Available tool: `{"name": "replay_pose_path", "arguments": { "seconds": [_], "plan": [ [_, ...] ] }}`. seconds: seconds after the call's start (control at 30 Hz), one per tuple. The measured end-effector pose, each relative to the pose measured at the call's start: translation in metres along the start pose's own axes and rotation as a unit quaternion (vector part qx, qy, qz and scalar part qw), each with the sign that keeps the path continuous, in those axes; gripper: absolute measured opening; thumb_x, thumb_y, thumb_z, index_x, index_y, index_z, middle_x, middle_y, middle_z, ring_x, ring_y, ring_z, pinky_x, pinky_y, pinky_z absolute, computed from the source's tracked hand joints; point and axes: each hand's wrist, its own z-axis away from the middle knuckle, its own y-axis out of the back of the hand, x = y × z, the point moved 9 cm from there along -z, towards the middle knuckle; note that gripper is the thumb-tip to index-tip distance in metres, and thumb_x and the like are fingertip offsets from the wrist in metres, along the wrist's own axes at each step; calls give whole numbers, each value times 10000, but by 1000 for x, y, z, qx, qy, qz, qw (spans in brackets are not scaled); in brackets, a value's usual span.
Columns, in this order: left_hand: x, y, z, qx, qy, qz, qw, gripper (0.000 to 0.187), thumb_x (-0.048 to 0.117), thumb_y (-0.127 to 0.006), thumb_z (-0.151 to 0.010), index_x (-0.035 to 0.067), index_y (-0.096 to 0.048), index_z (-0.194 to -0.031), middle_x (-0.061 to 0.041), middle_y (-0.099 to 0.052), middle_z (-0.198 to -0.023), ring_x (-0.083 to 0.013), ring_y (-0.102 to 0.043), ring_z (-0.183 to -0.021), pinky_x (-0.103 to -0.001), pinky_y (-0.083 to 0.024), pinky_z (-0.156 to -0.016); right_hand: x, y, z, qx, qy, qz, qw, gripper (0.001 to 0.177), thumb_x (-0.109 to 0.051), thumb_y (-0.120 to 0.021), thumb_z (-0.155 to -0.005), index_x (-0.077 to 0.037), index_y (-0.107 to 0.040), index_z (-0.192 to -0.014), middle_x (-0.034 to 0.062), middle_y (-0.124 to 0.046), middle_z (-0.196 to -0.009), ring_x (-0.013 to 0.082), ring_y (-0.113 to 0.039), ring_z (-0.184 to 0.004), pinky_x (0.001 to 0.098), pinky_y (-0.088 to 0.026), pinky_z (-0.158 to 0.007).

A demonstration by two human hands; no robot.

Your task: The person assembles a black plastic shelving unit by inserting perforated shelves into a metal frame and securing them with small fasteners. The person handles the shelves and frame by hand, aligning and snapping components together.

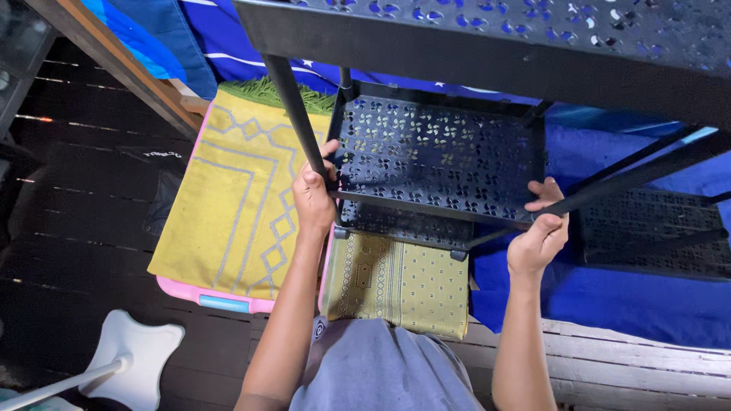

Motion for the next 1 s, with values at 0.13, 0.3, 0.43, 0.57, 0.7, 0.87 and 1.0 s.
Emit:
{"name": "replay_pose_path", "arguments": {
  "seconds": [0.13,0.3,0.43,0.57,0.7,0.87,1.0],
  "plan": [
    [-15,0,8,21,1,11,1000,825,777,-319,-1013,-9,-526,-871,-133,-720,-1145,-108,-454,-704,-286,-369,-635,1,-4,4,23,16,12,1000,689,-595,-297,-1136,36,-520,-970,259,-621,-1314,334,-629,-1228,486,-465,-1138],
    [-17,-1,8,30,-4,29,999,802,775,-319,-1012,7,-489,-855,-127,-710,-1167,-98,-418,-686,-285,-354,-632,-2,-7,4,34,25,29,999,699,-609,-286,-1127,31,-516,-969,263,-621,-1318,334,-634,-1211,488,-461,-1145],
    [-13,-2,8,30,-10,31,999,793,767,-320,-1027,10,-473,-846,-131,-710,-1174,-100,-426,-705,-286,-377,-666,-4,-4,5,29,13,-3,999,656,-590,-311,-1154,7,-547,-1021,246,-613,-1383,336,-603,-1289,473,-410,-1195],
    [-12,-2,8,36,1,10,999,804,776,-294,-1001,14,-484,-828,-126,-717,-1139,-93,-426,-671,-269,-358,-618,35,16,3,146,-161,-247,944,388,-422,-424,-1091,-101,-605,-1212,132,-654,-1198,192,-621,-1112,350,-461,-1048],
    [-11,-3,8,42,-9,17,999,794,766,-301,-1020,12,-456,-825,-137,-712,-1154,-104,-426,-695,-280,-370,-649,68,22,-20,78,-290,-181,937,211,-192,-605,-1067,-48,-654,-1213,55,-645,-1086,131,-596,-943,287,-486,-859],
    [-19,-3,7,51,6,33,998,810,767,-307,-993,-7,-470,-821,-158,-701,-1144,-126,-415,-682,-304,-373,-662,80,10,-37,-23,-299,-213,930,256,-139,-667,-1038,2,-650,-1251,20,-678,-1084,86,-611,-985,226,-489,-905],
    [-12,-4,6,48,-38,-1,998,812,755,-269,-1040,-4,-461,-824,-146,-709,-1070,-145,-440,-721,-417,-429,-1131,93,5,-44,-32,-342,-133,930,259,-155,-709,-1009,22,-669,-1194,28,-673,-1043,88,-613,-964,232,-493,-896]
  ]
}}
